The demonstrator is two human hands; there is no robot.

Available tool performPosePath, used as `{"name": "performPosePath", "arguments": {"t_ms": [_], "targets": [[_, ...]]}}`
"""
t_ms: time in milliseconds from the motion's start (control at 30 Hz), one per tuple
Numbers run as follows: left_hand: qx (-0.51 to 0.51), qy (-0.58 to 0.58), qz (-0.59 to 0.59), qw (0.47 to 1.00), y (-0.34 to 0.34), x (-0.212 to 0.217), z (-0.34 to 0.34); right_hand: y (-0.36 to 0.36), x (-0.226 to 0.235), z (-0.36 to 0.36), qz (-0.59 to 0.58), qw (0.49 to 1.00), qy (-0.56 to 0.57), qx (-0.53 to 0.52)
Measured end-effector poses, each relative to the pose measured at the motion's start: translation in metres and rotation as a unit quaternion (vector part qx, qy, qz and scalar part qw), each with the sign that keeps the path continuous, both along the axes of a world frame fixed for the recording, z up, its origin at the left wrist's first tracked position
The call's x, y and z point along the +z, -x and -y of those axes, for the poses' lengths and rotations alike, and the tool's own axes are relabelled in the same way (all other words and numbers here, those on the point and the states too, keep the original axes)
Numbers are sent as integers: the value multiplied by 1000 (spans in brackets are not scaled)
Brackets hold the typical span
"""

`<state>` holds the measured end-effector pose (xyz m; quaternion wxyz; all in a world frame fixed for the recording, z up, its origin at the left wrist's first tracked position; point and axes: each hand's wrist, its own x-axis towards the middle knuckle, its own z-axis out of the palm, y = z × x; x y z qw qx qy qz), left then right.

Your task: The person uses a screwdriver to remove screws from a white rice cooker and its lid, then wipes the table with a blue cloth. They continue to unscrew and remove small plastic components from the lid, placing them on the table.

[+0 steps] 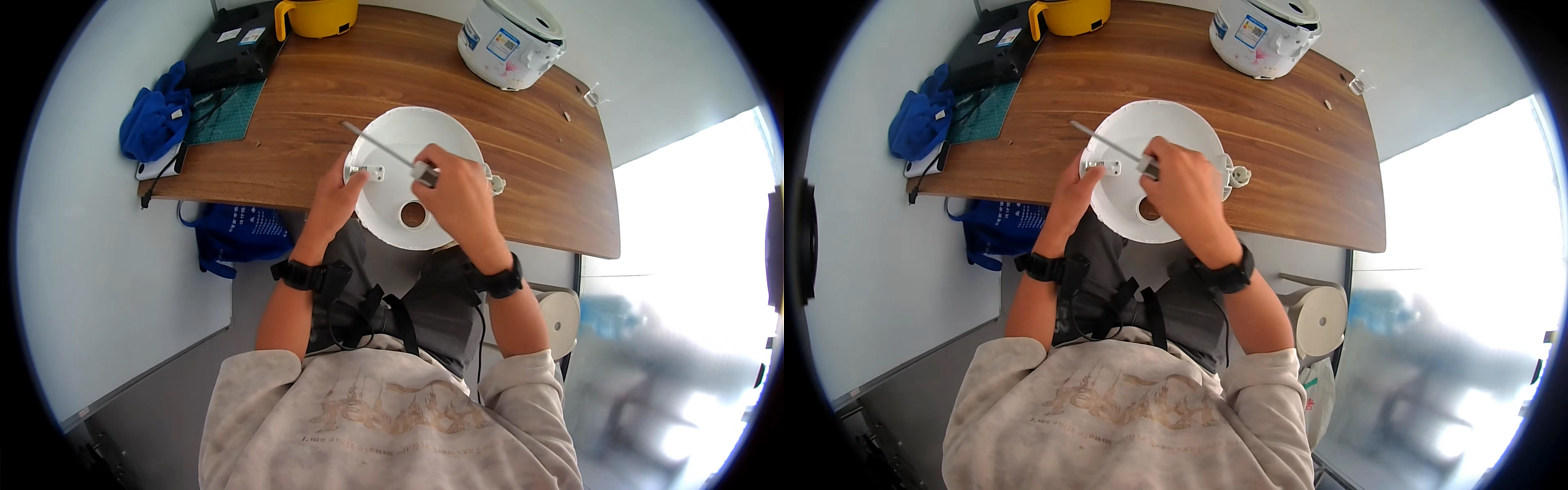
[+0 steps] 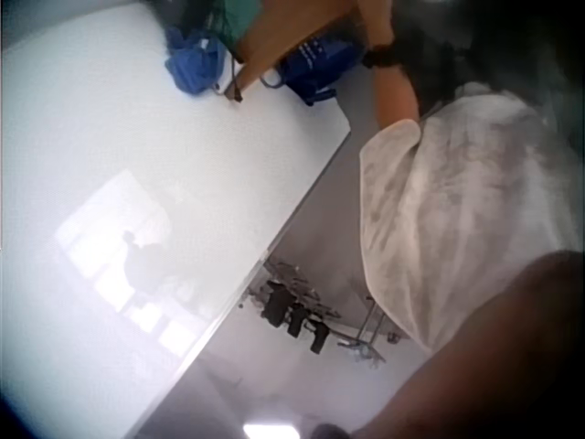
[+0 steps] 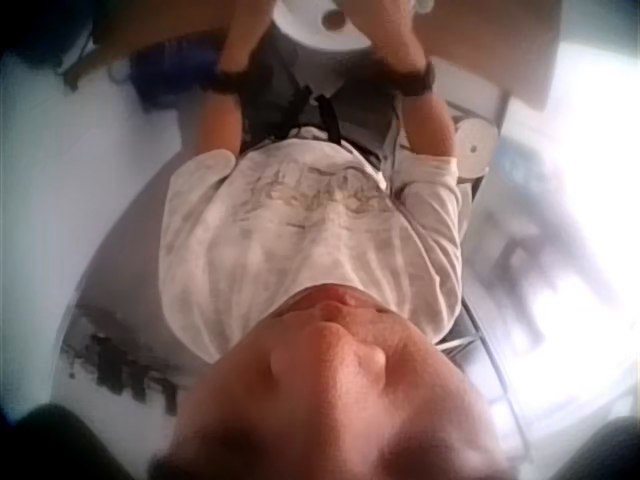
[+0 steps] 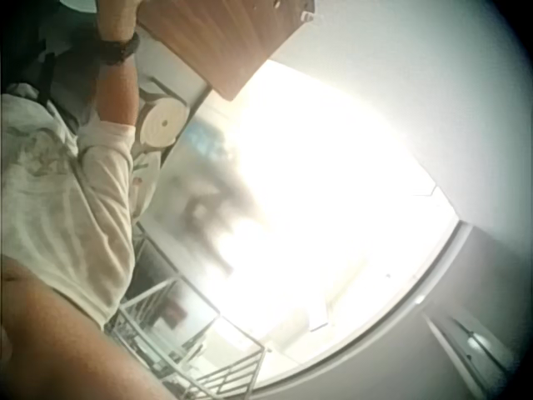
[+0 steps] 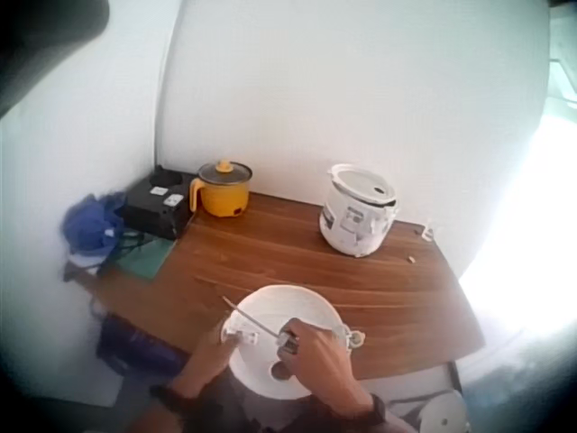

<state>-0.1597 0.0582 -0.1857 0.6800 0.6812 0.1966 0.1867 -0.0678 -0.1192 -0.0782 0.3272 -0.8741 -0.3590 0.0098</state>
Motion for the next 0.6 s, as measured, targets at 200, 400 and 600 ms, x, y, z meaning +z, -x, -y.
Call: {"name": "performPosePath", "arguments": {"t_ms": [200,400,600], "targets": [[-25,-19,-2,1000,-1,9,0,-45,-3,85,27,986,-25,-160],[-30,0,3,1000,-5,11,2,-91,-57,161,-35,958,65,-278],[-29,23,-4,999,-3,16,4,-99,-83,172,-64,959,6,-277]]}}
